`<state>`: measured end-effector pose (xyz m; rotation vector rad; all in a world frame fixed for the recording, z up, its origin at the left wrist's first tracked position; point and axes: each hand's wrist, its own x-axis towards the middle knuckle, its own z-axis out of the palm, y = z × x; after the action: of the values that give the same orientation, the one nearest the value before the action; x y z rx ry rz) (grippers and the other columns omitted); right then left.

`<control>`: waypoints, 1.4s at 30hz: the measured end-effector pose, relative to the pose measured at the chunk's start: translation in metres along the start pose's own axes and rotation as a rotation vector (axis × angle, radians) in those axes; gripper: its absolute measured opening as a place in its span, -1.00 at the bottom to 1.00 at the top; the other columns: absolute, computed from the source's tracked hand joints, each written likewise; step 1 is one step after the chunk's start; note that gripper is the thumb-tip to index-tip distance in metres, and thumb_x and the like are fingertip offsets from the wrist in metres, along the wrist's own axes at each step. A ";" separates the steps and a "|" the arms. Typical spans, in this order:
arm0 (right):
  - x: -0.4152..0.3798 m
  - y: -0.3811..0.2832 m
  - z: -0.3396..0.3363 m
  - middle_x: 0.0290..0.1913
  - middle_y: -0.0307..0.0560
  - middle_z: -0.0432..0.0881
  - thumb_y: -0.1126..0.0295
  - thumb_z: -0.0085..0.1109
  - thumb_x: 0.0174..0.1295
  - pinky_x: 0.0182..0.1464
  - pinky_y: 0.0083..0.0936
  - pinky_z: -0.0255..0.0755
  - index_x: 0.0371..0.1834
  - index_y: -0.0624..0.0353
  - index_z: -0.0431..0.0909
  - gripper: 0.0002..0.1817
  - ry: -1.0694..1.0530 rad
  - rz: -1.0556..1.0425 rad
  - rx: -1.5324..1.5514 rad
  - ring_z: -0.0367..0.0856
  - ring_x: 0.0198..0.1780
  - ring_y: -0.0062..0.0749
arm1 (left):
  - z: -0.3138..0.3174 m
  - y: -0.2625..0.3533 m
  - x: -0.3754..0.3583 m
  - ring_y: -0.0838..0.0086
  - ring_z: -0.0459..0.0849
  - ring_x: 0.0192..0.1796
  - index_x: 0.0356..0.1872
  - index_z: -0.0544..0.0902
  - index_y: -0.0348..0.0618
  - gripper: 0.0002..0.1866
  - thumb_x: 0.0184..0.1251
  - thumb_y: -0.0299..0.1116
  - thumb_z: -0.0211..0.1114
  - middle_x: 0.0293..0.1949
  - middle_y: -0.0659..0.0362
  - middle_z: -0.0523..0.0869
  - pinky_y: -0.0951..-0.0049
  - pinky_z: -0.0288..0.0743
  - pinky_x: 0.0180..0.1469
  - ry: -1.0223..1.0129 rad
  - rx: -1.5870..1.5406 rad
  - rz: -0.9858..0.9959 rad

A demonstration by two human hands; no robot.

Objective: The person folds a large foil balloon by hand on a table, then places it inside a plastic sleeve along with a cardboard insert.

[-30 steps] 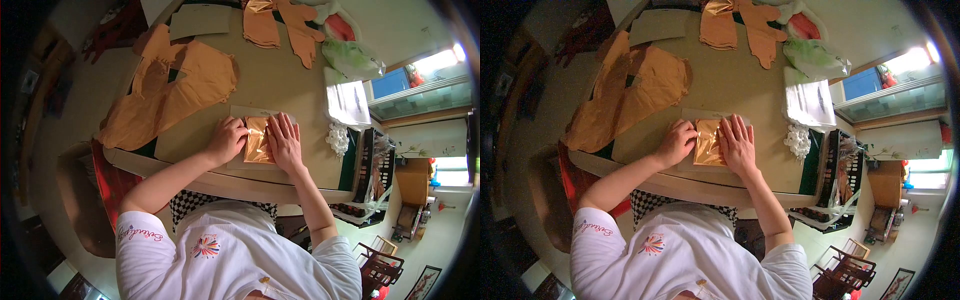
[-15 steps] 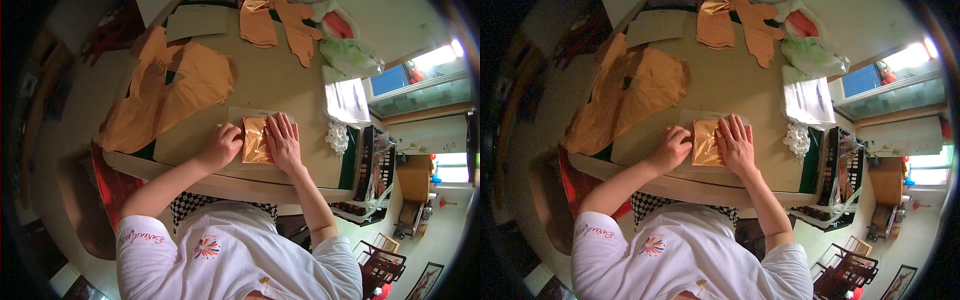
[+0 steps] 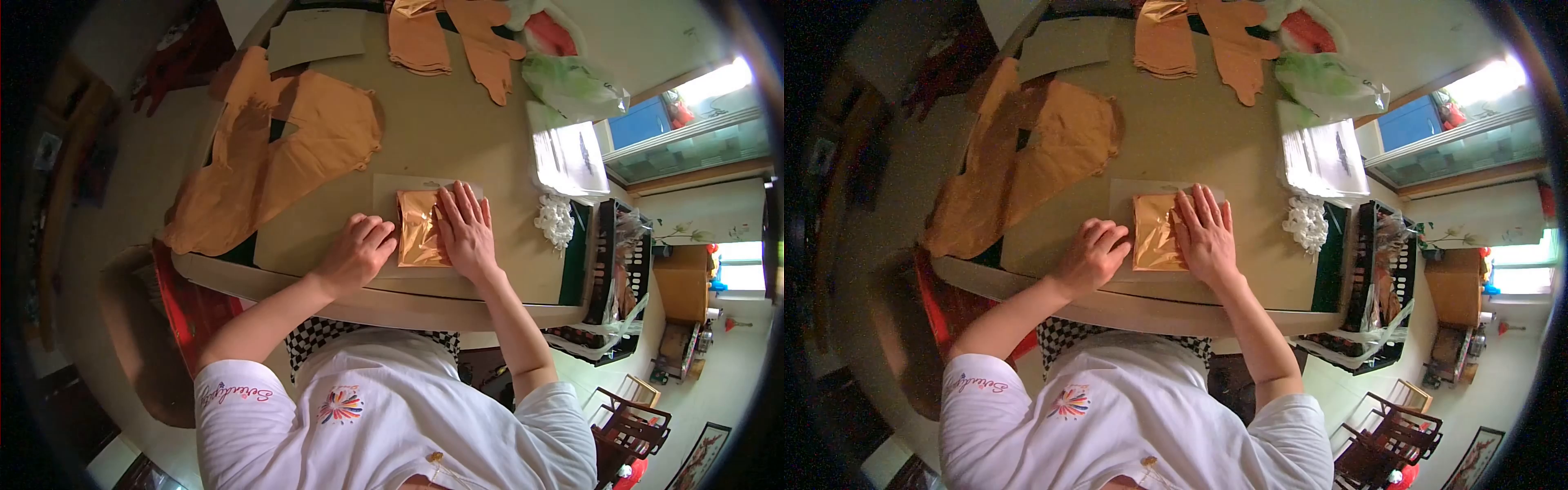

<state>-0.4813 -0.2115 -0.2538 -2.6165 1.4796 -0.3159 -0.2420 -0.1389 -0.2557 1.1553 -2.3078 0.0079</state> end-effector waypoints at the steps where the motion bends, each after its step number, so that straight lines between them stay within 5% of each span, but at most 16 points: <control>1: 0.000 0.000 0.000 0.50 0.06 0.16 0.13 -0.11 0.43 0.52 -0.05 -0.17 0.48 -0.05 0.20 -0.43 0.003 -0.008 0.001 0.04 0.54 -0.13 | -0.001 0.000 0.001 0.27 0.45 0.10 -0.18 0.65 -0.25 -0.77 0.16 -0.40 0.18 -0.01 0.09 0.54 0.17 0.33 0.20 0.005 -0.006 -0.006; 7: 0.000 0.001 0.000 0.51 0.05 0.14 0.13 -0.10 0.42 0.52 -0.05 -0.18 0.50 -0.05 0.18 -0.41 -0.006 -0.018 -0.001 0.02 0.55 -0.14 | 0.005 0.001 0.001 0.26 0.46 0.08 -0.18 0.66 -0.26 -0.75 0.10 -0.40 0.25 -0.01 0.10 0.52 0.18 0.34 0.17 0.019 -0.016 -0.093; 14: 0.000 0.002 0.000 0.50 0.06 0.16 0.11 -0.10 0.42 0.52 -0.05 -0.18 0.49 -0.03 0.18 -0.41 -0.001 -0.008 0.010 0.03 0.55 -0.14 | 0.003 0.011 0.007 0.17 0.46 0.24 0.09 0.56 -0.24 -0.61 0.22 -0.41 0.28 0.16 0.03 0.52 0.02 0.24 0.34 0.096 -0.098 -0.114; 26: -0.001 0.002 0.001 0.52 0.00 0.13 0.11 -0.11 0.42 0.53 -0.05 -0.19 0.49 -0.07 0.19 -0.42 0.010 -0.004 0.024 0.00 0.56 -0.18 | 0.011 0.038 0.003 0.27 0.42 0.32 0.06 0.61 -0.24 -0.63 0.28 -0.30 0.29 0.16 0.09 0.57 0.00 0.16 0.41 -0.116 0.010 -0.225; 29: -0.001 0.003 0.002 0.52 0.00 0.13 0.10 -0.10 0.42 0.53 -0.05 -0.19 0.49 -0.07 0.19 -0.42 0.013 -0.004 0.028 0.00 0.55 -0.18 | 0.028 0.040 0.038 0.23 0.38 0.36 0.18 0.52 -0.30 -0.54 0.30 -0.30 0.27 0.22 0.03 0.52 -0.01 0.14 0.43 0.051 -0.001 -0.232; 34: -0.002 0.001 0.000 0.50 0.01 0.17 0.10 -0.07 0.42 0.52 -0.05 -0.16 0.50 -0.08 0.18 -0.41 0.042 -0.016 0.037 0.04 0.54 -0.17 | 0.056 0.043 0.049 0.04 0.02 0.54 0.46 0.10 -0.33 -0.21 0.34 -0.12 0.19 0.49 -0.16 0.08 -0.07 -0.15 0.52 -0.134 -0.030 -0.431; 42: -0.002 0.001 -0.001 0.52 -0.01 0.14 0.07 -0.10 0.43 0.52 0.03 -0.23 0.50 -0.07 0.17 -0.41 0.025 0.001 0.031 0.02 0.55 -0.20 | 0.047 0.047 0.048 0.05 -0.09 0.57 0.51 -0.03 -0.27 -0.02 0.30 0.20 0.13 0.52 -0.15 -0.03 -0.33 -0.33 0.45 -0.277 0.045 -0.558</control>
<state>-0.4834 -0.2106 -0.2532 -2.5967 1.4716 -0.3706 -0.3218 -0.1557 -0.2614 1.8858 -2.1333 -0.3267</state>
